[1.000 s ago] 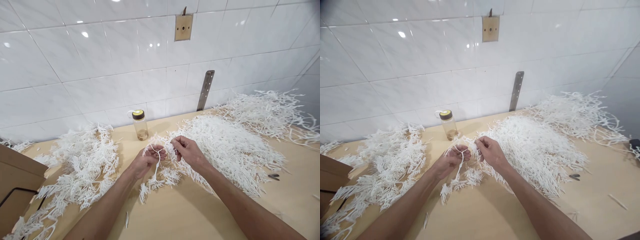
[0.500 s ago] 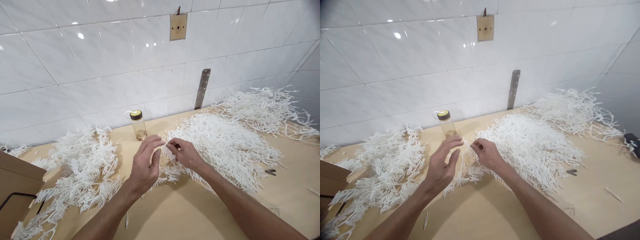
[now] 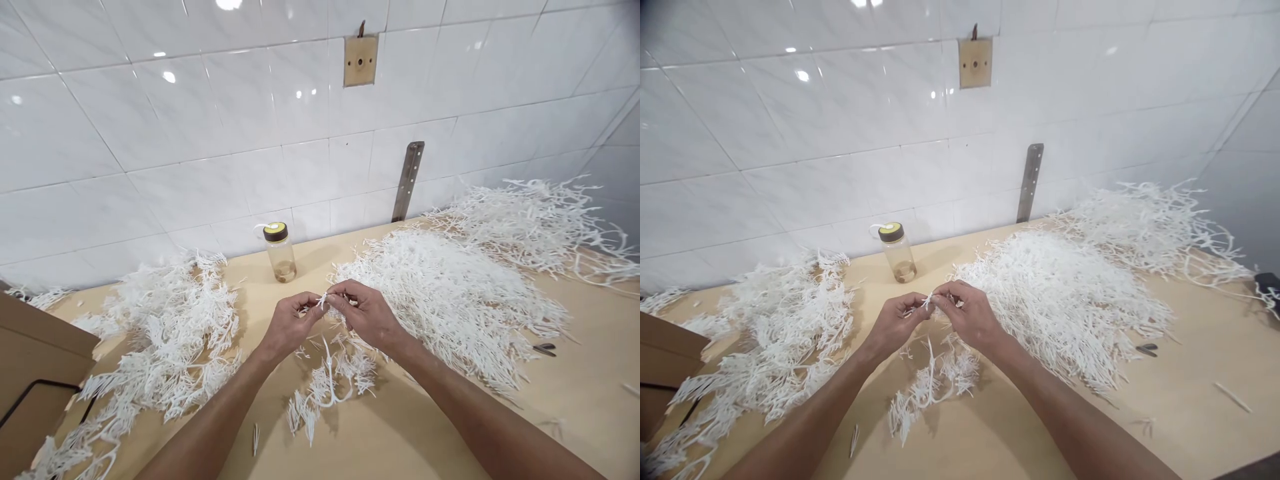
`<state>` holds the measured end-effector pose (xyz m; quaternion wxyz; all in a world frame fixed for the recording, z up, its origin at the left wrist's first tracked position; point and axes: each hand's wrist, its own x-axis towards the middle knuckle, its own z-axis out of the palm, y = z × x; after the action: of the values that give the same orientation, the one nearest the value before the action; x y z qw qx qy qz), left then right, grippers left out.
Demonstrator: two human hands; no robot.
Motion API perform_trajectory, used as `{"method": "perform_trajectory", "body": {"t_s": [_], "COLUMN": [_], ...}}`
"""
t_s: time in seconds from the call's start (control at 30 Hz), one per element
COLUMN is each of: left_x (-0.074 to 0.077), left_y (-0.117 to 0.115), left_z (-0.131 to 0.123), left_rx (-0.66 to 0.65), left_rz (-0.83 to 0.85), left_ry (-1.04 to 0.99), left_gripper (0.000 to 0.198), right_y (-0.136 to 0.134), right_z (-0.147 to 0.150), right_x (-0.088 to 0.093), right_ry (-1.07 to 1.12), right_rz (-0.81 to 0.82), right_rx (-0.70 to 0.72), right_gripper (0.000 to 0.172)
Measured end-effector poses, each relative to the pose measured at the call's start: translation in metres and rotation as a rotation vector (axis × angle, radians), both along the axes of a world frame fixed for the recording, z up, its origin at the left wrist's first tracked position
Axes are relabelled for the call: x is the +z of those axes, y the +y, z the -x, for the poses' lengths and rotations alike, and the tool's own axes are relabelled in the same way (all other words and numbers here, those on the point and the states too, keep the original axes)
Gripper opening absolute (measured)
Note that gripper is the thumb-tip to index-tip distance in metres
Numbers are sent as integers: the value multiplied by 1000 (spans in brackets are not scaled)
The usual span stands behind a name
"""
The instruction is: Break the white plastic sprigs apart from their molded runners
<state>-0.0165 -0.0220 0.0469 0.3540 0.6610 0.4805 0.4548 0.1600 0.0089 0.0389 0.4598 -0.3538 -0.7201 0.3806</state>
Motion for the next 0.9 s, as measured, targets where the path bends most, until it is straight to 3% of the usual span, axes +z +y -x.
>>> {"method": "perform_trajectory", "body": {"t_s": [0.27,0.43,0.73,0.9], "left_x": [-13,-19,-22,-27], "left_y": [6,7,4,4], "left_z": [-1,-1,-7,-8], "left_rx": [-16,51,-8,48], "left_rz": [141,156,305,343], "left_ry": [-172,-243,-350,-437], "left_gripper": [18,19,34,35], "right_y": [4,13,16,15], "right_z": [-5,-10,-7,-7], "right_x": [1,-5,-12,-16], "right_ry": [17,-5,-10,-56], "right_rz": [209,322,267,204], "right_rx": [109,84,1,-18], "right_gripper": [32,26,15,17]}}
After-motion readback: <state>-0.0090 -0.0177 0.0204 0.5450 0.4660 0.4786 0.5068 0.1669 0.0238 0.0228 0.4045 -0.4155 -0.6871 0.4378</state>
